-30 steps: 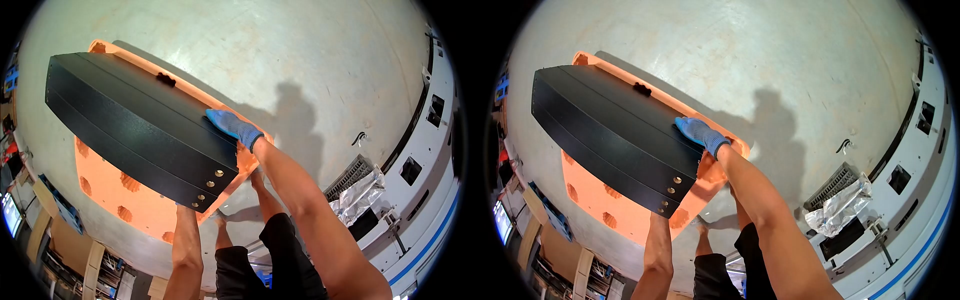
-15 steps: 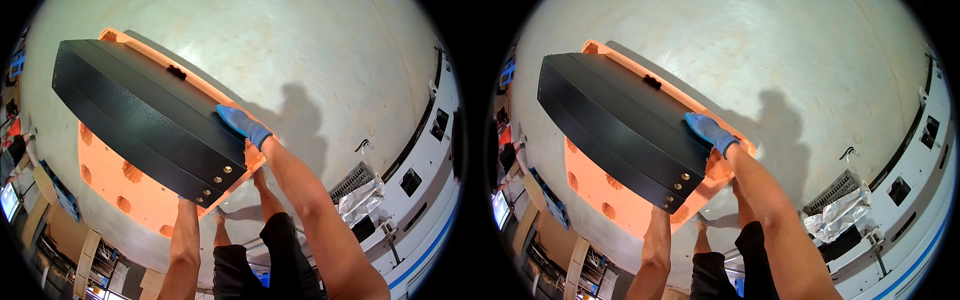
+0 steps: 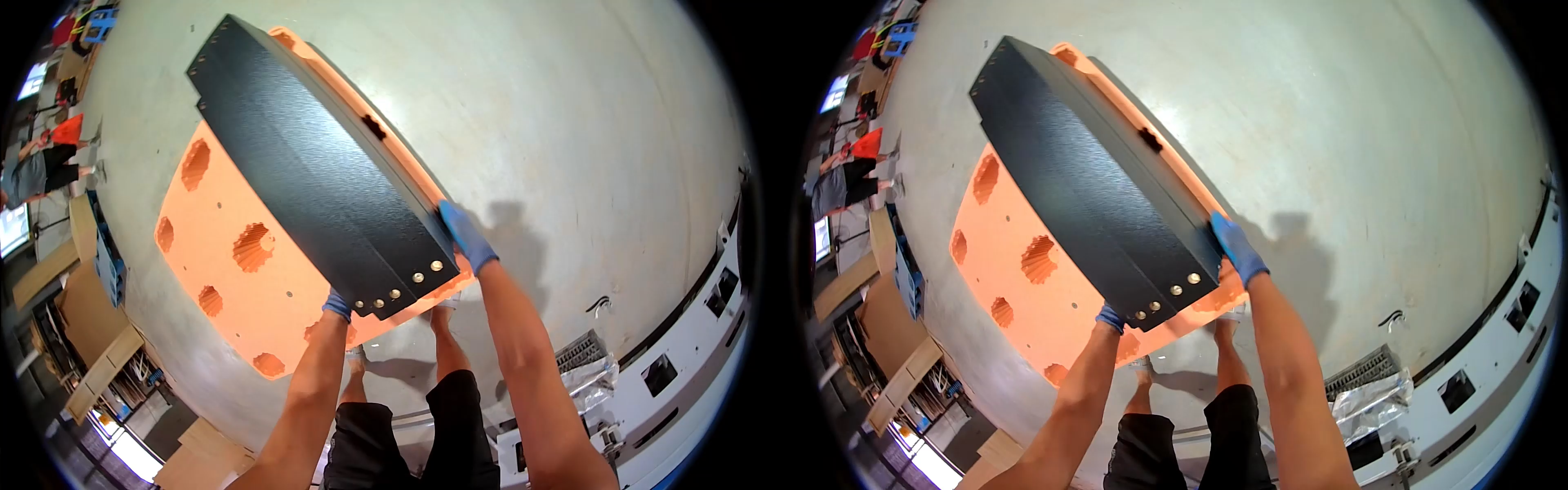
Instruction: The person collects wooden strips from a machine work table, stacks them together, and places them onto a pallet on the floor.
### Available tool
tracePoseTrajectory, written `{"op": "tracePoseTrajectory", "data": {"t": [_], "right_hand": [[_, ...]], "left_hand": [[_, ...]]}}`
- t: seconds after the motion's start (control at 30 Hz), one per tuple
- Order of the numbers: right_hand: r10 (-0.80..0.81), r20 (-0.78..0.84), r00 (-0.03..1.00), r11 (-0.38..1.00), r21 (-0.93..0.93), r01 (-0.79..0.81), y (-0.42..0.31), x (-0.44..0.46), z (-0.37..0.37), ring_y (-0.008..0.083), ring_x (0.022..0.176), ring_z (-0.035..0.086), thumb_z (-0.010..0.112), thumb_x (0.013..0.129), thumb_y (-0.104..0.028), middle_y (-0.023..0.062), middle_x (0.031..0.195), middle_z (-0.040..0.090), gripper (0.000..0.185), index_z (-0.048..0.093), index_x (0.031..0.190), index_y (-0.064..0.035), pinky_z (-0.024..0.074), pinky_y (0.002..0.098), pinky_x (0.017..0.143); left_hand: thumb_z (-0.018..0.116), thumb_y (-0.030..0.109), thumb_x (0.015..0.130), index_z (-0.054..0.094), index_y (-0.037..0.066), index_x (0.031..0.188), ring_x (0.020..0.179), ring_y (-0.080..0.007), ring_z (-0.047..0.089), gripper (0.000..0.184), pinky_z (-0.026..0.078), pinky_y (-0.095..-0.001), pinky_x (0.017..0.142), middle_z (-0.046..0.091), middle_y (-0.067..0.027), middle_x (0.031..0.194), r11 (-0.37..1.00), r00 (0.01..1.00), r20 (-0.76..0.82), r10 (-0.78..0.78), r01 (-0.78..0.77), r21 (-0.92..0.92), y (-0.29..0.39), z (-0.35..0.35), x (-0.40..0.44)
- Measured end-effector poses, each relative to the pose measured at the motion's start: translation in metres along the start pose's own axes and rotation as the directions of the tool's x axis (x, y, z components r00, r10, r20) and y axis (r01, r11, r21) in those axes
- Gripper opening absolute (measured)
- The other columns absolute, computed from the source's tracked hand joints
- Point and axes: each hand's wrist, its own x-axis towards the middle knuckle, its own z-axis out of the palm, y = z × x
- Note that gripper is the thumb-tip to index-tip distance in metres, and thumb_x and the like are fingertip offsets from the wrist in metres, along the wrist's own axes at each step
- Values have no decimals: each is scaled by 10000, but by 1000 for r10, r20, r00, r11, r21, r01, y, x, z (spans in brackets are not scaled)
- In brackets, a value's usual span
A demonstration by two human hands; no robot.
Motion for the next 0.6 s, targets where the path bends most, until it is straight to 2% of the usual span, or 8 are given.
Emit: {"op": "tracePoseTrajectory", "data": {"t": [0.1, 0.17, 0.23, 0.27, 0.3, 0.4, 0.47, 0.6], "right_hand": [[-80, -77, 994, 996, -38, 77, 57, -51, -42, 131, 857, 595, 571, 1022, -402, 15, 875, 646, 451, 671, 1026, 38, 499, 319, 766], [-64, -56, 996, 935, -352, 41, 102, -102, -84, 123, 821, 523, 526, 1052, -288, -6, 882, 588, 306, 606, 927, -21, 459, 356, 713], [-525, 266, 808, 459, -711, 533, 162, -168, -124, 152, 768, 490, 541, 1016, -174, 102, 834, 597, 204, 606, 947, 7, 456, 380, 711], [-272, 156, 950, 627, -720, 298, 190, -193, -144, 158, 783, 532, 536, 1015, -190, 101, 839, 611, 218, 615, 952, 3, 465, 377, 709], [-224, 62, 973, 729, -651, 209, 194, -233, -143, 164, 763, 573, 525, 1026, -244, 89, 824, 647, 290, 637, 912, -2, 471, 384, 675], [-104, 46, 994, 659, -745, 103, 256, -315, -165, 196, 594, 593, 610, 985, -367, 74, 702, 657, 376, 618, 819, -30, 478, 403, 566], [-127, 172, 977, 417, -884, 210, 264, -372, -144, 199, 550, 601, 772, 887, -217, 79, 704, 679, 273, 544, 839, -75, 458, 396, 459], [40, -126, 991, 802, -587, -107, 259, -482, -28, 145, 537, 593, 757, 894, -157, 61, 675, 639, 221, 561, 850, -66, 425, 372, 413]], "left_hand": [[467, 266, 1070, 578, 48, 1355, 1210, -279, 623, 375, 515, -410, 1029, 643, -116, 1342, 976, 997, 32, 67, -72, 207, 12, 23, -36], [501, 271, 1013, 593, 111, 1128, 902, -221, 608, 217, 486, -364, 753, 618, -42, 1022, 912, 940, -95, -328, 289, -292, 12, 33, -73], [549, 311, 957, 572, 163, 935, 590, -171, 476, 151, 365, -307, 513, 491, 19, 734, 818, 923, -51, -382, 312, -483, -4, 36, -116], [580, 354, 945, 608, 156, 900, 593, -139, 507, 206, 379, -298, 502, 533, 14, 729, 790, 902, -48, -430, 350, -503, -18, 27, -136], [590, 393, 953, 646, 147, 859, 618, -115, 532, 270, 394, -284, 501, 568, 12, 733, 872, 776, -403, -485, 460, -166, 1, 50, -165], [615, 406, 951, 681, 172, 976, 741, -120, 575, 245, 456, -305, 619, 657, 41, 901, 787, 733, -349, -584, 616, -22, 0, 38, -230], [623, 419, 941, 687, 175, 923, 708, -115, 563, 253, 448, -300, 606, 651, 35, 852, 883, 878, -302, -372, 435, 177, -19, 21, -268], [500, 254, 967, 698, 70, 853, 691, -268, 656, 293, 499, -454, 652, 643, -203, 802, 761, 1000, -17, -10, 18, 649, 38, -30, -347]]}}
